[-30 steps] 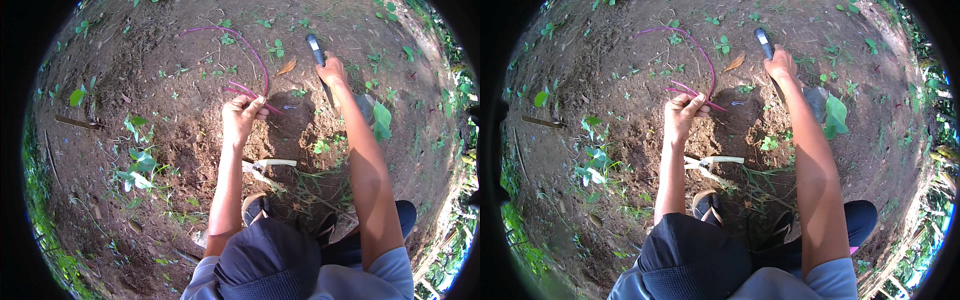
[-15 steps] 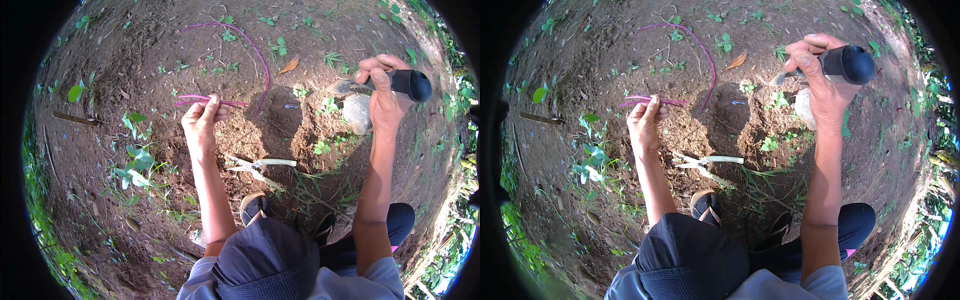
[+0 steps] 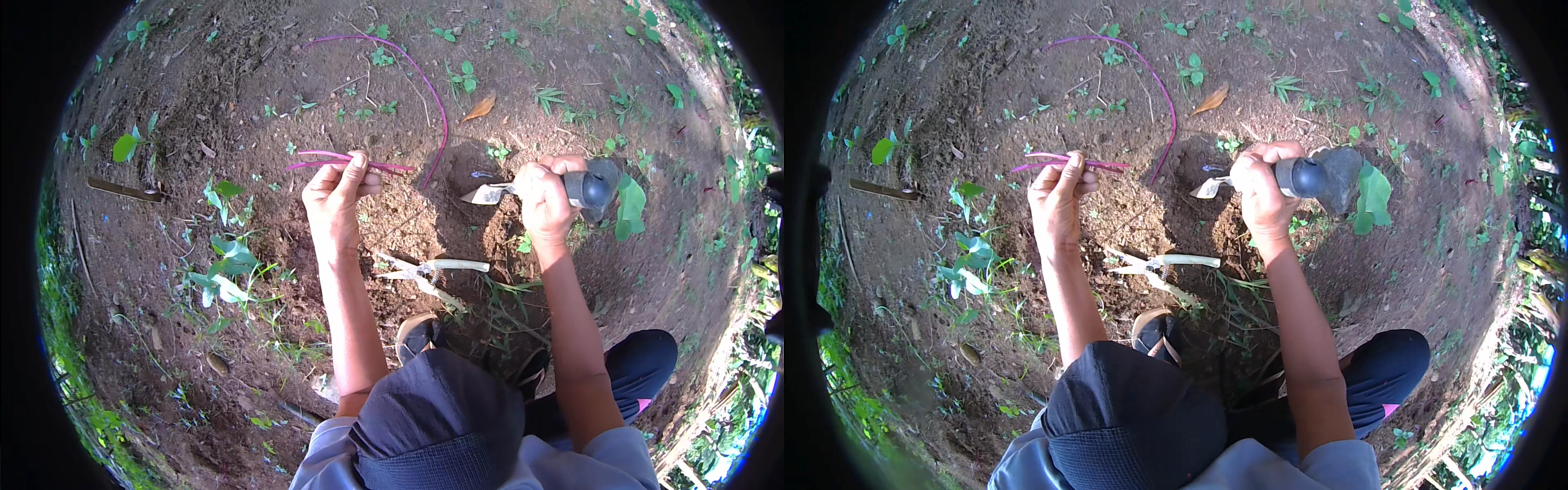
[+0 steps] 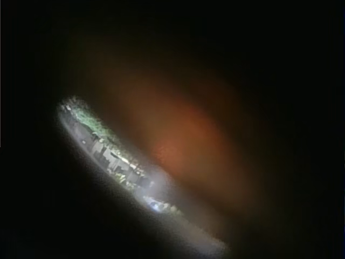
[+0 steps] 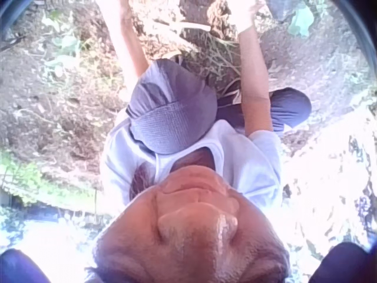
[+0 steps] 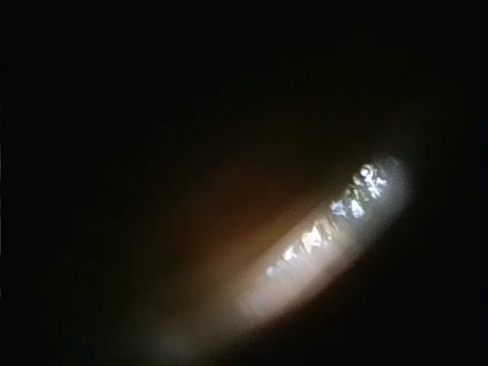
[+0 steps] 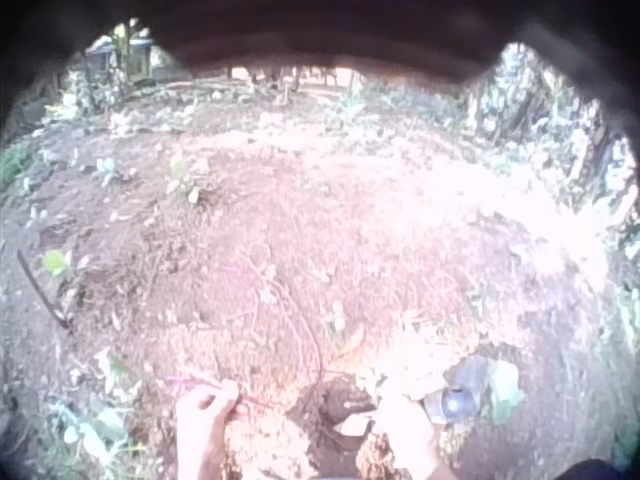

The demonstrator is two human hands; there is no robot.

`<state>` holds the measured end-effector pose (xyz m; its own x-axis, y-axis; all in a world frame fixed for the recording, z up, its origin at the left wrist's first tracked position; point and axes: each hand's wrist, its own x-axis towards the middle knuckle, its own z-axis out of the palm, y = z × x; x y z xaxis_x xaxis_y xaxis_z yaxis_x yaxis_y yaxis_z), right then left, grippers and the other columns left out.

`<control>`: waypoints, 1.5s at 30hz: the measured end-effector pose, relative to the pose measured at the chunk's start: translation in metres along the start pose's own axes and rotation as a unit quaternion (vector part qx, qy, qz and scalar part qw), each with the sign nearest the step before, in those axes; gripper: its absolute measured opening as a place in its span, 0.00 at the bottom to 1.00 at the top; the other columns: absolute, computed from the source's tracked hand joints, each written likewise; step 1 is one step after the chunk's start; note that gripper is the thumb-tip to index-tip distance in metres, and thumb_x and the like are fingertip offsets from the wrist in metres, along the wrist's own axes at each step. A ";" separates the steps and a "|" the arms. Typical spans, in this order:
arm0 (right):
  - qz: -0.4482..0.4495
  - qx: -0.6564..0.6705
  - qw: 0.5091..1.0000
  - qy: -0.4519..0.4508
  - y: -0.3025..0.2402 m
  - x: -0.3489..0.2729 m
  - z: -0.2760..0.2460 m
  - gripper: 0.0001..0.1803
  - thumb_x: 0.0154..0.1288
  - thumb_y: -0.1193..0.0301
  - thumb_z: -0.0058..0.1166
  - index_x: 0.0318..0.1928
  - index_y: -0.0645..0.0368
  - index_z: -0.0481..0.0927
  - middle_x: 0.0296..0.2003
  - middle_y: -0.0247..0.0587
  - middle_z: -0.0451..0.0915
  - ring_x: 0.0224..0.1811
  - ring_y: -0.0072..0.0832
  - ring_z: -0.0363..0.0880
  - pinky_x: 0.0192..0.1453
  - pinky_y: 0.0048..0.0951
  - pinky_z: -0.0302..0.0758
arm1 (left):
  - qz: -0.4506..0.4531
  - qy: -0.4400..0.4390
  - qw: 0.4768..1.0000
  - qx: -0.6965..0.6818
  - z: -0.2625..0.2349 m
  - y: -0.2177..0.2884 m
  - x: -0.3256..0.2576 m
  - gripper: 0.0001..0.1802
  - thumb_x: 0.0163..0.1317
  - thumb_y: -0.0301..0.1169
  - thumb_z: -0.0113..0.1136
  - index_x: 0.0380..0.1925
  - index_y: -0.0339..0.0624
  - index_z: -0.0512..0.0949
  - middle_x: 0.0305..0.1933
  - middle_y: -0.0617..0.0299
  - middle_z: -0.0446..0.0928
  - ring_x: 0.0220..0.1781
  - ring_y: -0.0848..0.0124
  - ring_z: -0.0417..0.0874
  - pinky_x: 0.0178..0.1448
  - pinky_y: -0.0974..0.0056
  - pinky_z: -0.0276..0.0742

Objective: The person digs small holes in the soil using a hand trowel, places purple plant stems into the holes, and covers them with soil. The person uses pruning shears to cut the stems and a trowel to dig and cover the planting area.

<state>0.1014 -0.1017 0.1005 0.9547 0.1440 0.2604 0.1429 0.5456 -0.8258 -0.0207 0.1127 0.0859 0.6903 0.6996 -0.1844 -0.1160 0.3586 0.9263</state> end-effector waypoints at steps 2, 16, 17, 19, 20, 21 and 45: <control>0.001 -0.025 0.999 -0.041 -0.021 -0.003 0.001 0.12 0.53 0.85 0.48 0.34 0.54 0.65 0.20 0.32 0.64 0.13 0.19 0.60 0.17 0.25 0.62 | 0.000 -0.004 1.000 0.005 0.000 0.000 0.000 0.06 0.61 0.28 0.63 0.36 0.36 0.82 0.26 0.60 0.81 0.26 0.75 0.81 0.33 0.71 0.80; 0.012 0.013 0.998 -0.067 -0.004 -0.007 -0.001 0.14 0.50 0.90 0.46 0.32 0.57 0.65 0.23 0.35 0.67 0.20 0.21 0.66 0.22 0.24 0.66 | -0.019 -0.050 0.998 0.030 0.025 0.006 -0.009 0.08 0.61 0.30 0.64 0.34 0.36 0.81 0.26 0.60 0.80 0.26 0.76 0.80 0.33 0.71 0.78; 0.034 -0.027 0.998 -0.051 -0.015 -0.007 0.000 0.14 0.49 0.90 0.46 0.32 0.58 0.65 0.23 0.35 0.67 0.19 0.20 0.65 0.20 0.23 0.65 | -0.030 -0.046 0.998 0.037 0.023 0.006 -0.010 0.08 0.61 0.30 0.64 0.34 0.36 0.81 0.25 0.60 0.80 0.25 0.76 0.80 0.33 0.71 0.78; 0.041 0.025 0.995 -0.083 -0.031 0.003 0.010 0.14 0.49 0.90 0.45 0.32 0.58 0.64 0.22 0.35 0.65 0.17 0.19 0.62 0.18 0.24 0.62 | -0.031 -0.046 0.998 0.042 0.019 0.005 -0.009 0.08 0.61 0.30 0.64 0.34 0.36 0.81 0.25 0.60 0.80 0.25 0.76 0.80 0.33 0.71 0.79; -0.008 0.037 0.996 -0.083 -0.032 0.010 0.019 0.14 0.49 0.90 0.44 0.32 0.57 0.64 0.21 0.35 0.64 0.15 0.19 0.58 0.16 0.24 0.60 | -0.032 -0.046 0.997 0.045 0.019 0.003 -0.010 0.08 0.61 0.30 0.63 0.33 0.36 0.81 0.25 0.60 0.81 0.24 0.75 0.80 0.32 0.70 0.79; -0.025 0.081 0.993 -0.080 -0.032 0.020 0.027 0.13 0.50 0.88 0.46 0.32 0.57 0.65 0.21 0.35 0.67 0.14 0.19 0.61 0.16 0.24 0.60 | -0.030 -0.050 0.997 0.048 0.018 0.001 -0.011 0.08 0.61 0.30 0.63 0.33 0.35 0.81 0.25 0.59 0.81 0.24 0.75 0.80 0.32 0.70 0.79; -0.068 -0.007 0.997 -0.036 -0.049 -0.020 -0.020 0.12 0.55 0.85 0.44 0.37 0.54 0.65 0.19 0.32 0.62 0.14 0.21 0.57 0.21 0.27 0.59 | 0.076 -0.130 0.911 0.385 0.076 -0.085 -0.007 0.04 0.56 0.24 0.65 0.28 0.33 0.81 0.22 0.58 0.80 0.22 0.78 0.81 0.26 0.73 0.76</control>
<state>0.0802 -0.1474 0.1255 0.9050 0.1284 0.4057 0.2742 0.5531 -0.7867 0.0392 0.0305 0.0339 0.8655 0.4991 -0.0432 0.2410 -0.3392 0.9093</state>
